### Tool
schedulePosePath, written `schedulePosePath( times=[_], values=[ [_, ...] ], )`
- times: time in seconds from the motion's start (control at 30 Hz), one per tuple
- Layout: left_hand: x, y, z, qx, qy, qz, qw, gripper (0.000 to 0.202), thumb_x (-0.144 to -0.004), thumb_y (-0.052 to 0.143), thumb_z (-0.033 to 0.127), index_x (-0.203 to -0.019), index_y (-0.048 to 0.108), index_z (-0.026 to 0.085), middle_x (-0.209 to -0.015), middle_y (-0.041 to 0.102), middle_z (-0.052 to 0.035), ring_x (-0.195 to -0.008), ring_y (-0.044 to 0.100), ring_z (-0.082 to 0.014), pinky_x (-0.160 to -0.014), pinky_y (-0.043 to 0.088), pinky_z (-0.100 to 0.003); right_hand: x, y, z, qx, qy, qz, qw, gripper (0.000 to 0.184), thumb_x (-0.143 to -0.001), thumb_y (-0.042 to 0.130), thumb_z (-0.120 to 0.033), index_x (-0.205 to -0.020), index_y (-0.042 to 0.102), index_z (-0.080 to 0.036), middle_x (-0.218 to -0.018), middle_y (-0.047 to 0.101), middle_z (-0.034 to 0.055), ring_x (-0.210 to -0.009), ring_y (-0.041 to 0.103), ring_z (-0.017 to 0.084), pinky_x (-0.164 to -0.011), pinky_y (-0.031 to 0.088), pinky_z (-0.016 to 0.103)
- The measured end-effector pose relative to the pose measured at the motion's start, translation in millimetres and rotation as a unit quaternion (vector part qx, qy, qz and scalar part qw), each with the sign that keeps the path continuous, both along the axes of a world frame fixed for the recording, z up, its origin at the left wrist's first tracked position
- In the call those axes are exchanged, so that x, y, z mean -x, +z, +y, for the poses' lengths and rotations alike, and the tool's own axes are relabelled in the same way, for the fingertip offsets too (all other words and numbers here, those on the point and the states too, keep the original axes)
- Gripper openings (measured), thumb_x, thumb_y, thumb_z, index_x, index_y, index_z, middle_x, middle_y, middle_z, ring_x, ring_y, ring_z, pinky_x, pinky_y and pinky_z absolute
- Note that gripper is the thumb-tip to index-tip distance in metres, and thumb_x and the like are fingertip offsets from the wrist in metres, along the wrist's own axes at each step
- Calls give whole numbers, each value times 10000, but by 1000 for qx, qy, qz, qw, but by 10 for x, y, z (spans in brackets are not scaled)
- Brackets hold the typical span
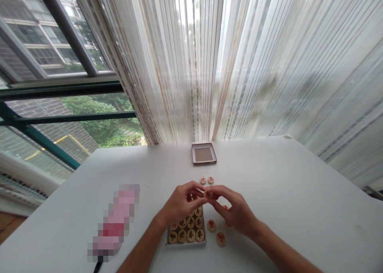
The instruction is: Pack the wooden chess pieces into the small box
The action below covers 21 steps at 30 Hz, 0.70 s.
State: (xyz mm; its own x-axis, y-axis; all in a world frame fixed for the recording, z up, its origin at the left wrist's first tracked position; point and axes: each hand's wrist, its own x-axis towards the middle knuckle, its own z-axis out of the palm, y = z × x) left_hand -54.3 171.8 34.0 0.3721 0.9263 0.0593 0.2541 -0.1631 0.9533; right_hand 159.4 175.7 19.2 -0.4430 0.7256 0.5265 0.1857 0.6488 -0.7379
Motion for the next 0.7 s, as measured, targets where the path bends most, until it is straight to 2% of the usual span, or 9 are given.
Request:
schedulePosePath(
  times=[0.27, 0.5, 0.7],
  values=[
    [79, 44, 39, -30, 6, 30, 999, 339, -849, 700, 387, -1109, 666, 172, -883, 759, -60, -647, 573, -121, -602, 432, -235, -5, 38, 13, 15, -14, 16, 1000, 287, -919, 617, -198, -1202, 621, -250, -1024, 698, 69, -866, 677, 191, -802, 586, 336],
    [25, 12, 8, -11, 3, 17, 1000, 319, -857, 696, 402, -1078, 662, 173, -844, 762, -51, -628, 568, -115, -586, 405, -224, 32, 8, -6, 21, 5, 29, 999, 261, -925, 593, -172, -1170, 635, -250, -1014, 678, 62, -868, 672, 184, -791, 584, 326],
    [8, 8, 3, -6, -3, 14, 1000, 348, -859, 694, 417, -1098, 658, 167, -890, 767, -73, -671, 608, -134, -598, 415, -229, 35, 39, -17, 40, 6, 29, 999, 196, -927, 614, -221, -1116, 663, -232, -1007, 682, 71, -855, 671, 184, -785, 586, 324]
  ],
)
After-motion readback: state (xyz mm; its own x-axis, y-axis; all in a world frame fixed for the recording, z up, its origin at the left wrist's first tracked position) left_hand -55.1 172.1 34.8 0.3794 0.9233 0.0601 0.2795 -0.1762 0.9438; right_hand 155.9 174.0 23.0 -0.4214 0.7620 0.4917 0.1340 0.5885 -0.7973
